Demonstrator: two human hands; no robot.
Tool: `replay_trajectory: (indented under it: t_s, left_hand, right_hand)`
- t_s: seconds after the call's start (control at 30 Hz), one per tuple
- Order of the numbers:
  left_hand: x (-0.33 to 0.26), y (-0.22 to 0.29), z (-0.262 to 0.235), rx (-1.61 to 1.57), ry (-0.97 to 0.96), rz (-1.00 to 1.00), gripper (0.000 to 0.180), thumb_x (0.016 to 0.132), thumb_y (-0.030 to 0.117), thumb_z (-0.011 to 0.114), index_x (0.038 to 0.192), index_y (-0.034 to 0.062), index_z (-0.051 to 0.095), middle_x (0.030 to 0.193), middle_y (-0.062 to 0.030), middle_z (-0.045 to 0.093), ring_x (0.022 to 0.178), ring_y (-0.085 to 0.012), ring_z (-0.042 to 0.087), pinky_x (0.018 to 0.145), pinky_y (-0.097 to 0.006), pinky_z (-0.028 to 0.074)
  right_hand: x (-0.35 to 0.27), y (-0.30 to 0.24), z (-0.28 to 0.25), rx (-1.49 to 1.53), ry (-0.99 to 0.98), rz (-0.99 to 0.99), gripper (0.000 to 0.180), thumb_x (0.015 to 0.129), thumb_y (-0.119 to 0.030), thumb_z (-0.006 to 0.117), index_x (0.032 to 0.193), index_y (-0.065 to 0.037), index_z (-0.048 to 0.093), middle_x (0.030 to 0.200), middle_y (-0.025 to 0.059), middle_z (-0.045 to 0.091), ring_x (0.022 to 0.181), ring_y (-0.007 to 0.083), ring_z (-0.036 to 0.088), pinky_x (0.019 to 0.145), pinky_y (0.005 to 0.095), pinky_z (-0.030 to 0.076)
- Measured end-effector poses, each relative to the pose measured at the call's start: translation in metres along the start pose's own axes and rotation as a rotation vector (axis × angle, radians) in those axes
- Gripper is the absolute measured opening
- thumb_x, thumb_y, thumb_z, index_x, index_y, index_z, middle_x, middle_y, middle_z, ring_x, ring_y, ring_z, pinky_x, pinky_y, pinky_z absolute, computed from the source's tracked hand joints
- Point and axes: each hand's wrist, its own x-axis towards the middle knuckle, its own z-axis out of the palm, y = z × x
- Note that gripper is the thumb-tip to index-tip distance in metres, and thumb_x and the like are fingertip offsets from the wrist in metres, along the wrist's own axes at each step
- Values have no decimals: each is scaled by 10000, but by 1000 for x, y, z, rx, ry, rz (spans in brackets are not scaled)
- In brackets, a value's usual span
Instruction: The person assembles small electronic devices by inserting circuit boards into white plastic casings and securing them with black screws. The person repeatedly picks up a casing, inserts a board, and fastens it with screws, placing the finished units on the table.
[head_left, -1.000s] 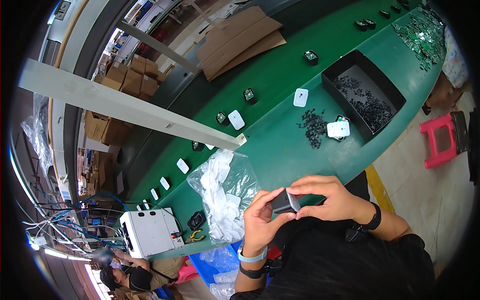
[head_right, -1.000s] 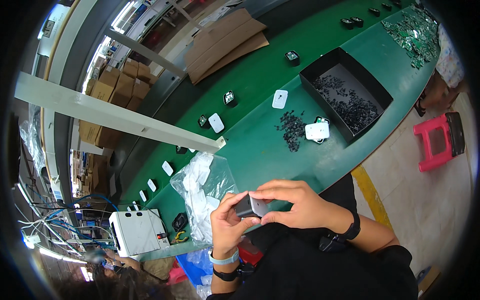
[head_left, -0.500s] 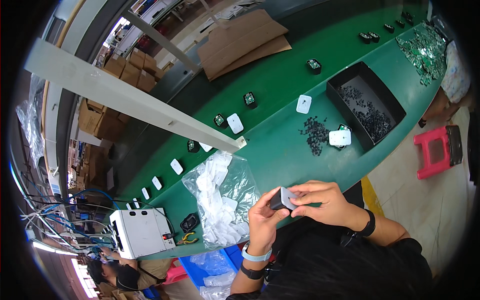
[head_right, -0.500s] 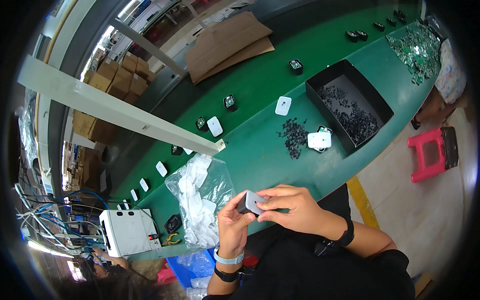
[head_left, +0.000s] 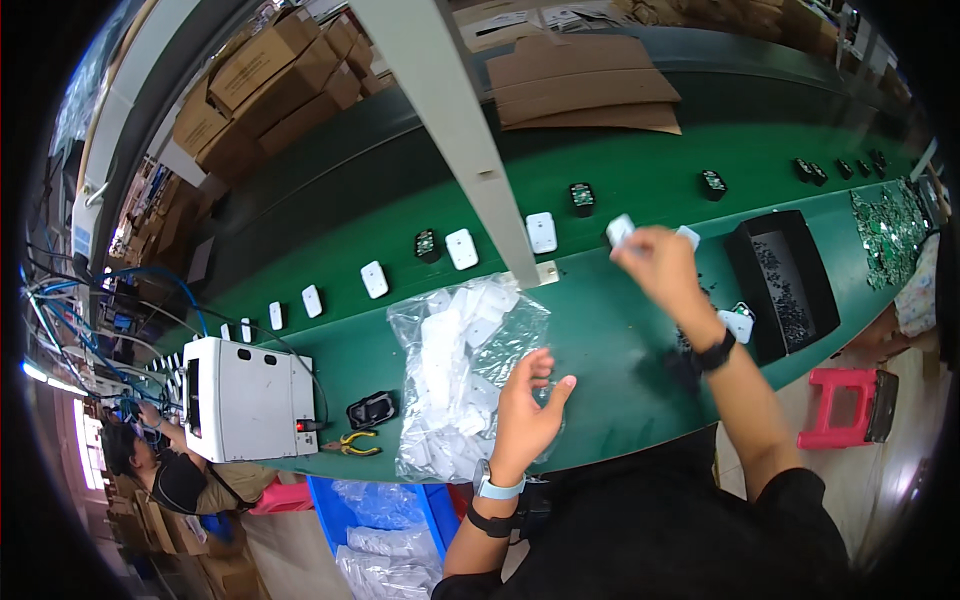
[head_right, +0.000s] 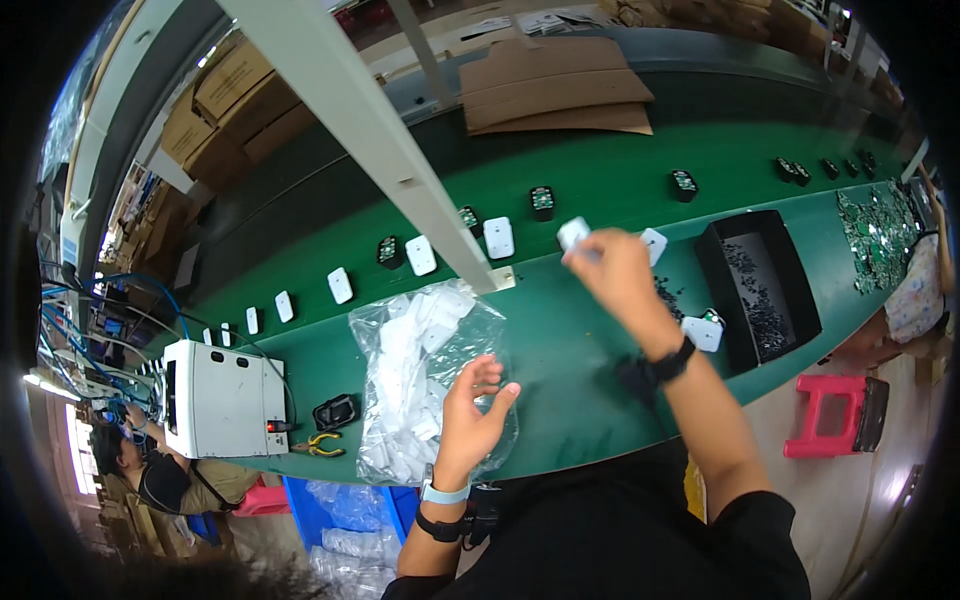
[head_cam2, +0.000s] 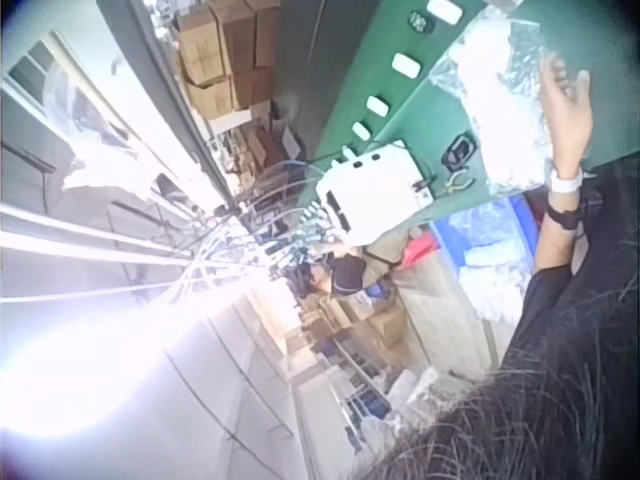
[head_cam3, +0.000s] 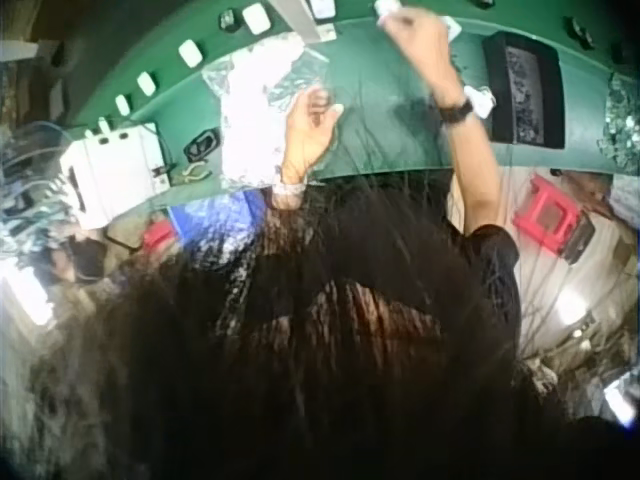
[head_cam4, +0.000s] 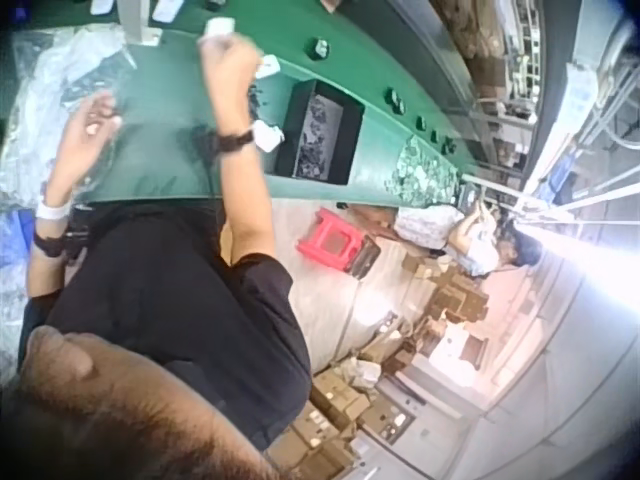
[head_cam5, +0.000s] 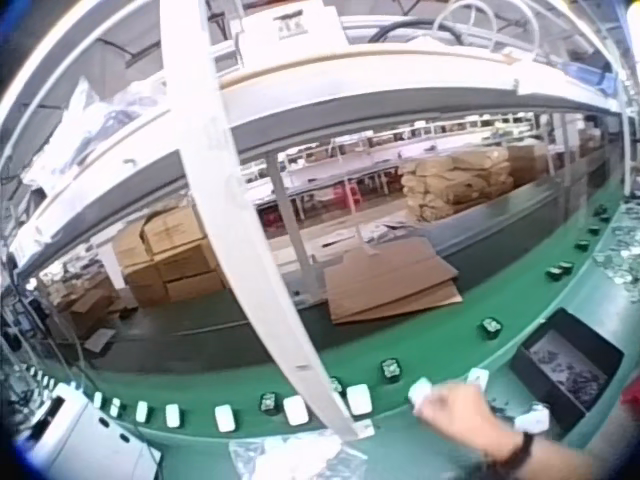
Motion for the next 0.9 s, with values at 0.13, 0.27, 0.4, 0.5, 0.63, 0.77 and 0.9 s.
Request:
replay_trajectory:
  t_s: [0.13,0.27,0.4,0.5,0.63,0.77,0.9]
  left_hand:
    - [-11,-5,-36,512,45,135,288,885,69,700,1142,-47,640,1065,-195,661,1047,-346,609,905,-407,499]
    - [-1,-12,-47,762,91,280,314,860,0,652,1161,-72,604,1127,-235,610,1065,-428,567,957,-470,463]
    - [30,-31,-42,1005,48,301,326,842,-27,599,1161,-83,573,1221,-274,582,1131,-437,562,994,-469,457]
    - [50,-44,-44,1136,121,317,285,837,-34,549,1118,-61,579,1218,-271,605,1135,-428,581,995,-473,462]
    - [66,-48,-43,1245,87,275,179,823,-22,556,991,-12,618,981,-196,679,945,-381,653,857,-469,503]
    - [82,-48,-36,1273,120,266,121,792,8,615,911,5,636,884,-170,680,869,-352,668,745,-440,518]
    - [59,-24,-37,1041,246,375,222,831,23,599,1025,-62,668,949,-211,655,850,-380,660,787,-458,527]
  right_hand:
    - [54,42,38,-289,35,127,336,766,-259,817,935,26,759,893,248,723,852,410,707,807,452,566]
    - [47,63,56,-374,75,161,317,791,-247,814,946,23,756,949,236,724,878,413,701,810,469,560]
    - [46,55,45,-337,83,110,265,795,-203,824,922,14,740,990,199,720,929,389,689,844,449,547]
    - [30,6,13,-175,284,-179,194,789,-152,819,852,-4,711,945,152,711,911,351,670,828,420,541]
    - [-29,-30,-53,-79,166,-255,148,785,-67,779,761,-20,641,838,120,661,794,306,619,705,386,509]
    - [-81,2,-88,-200,-40,-121,112,772,-60,771,766,-41,661,789,88,632,754,282,601,675,382,504]
    - [-88,21,-92,-263,-107,-86,72,778,-78,747,779,-52,679,803,70,635,778,272,605,684,389,520]
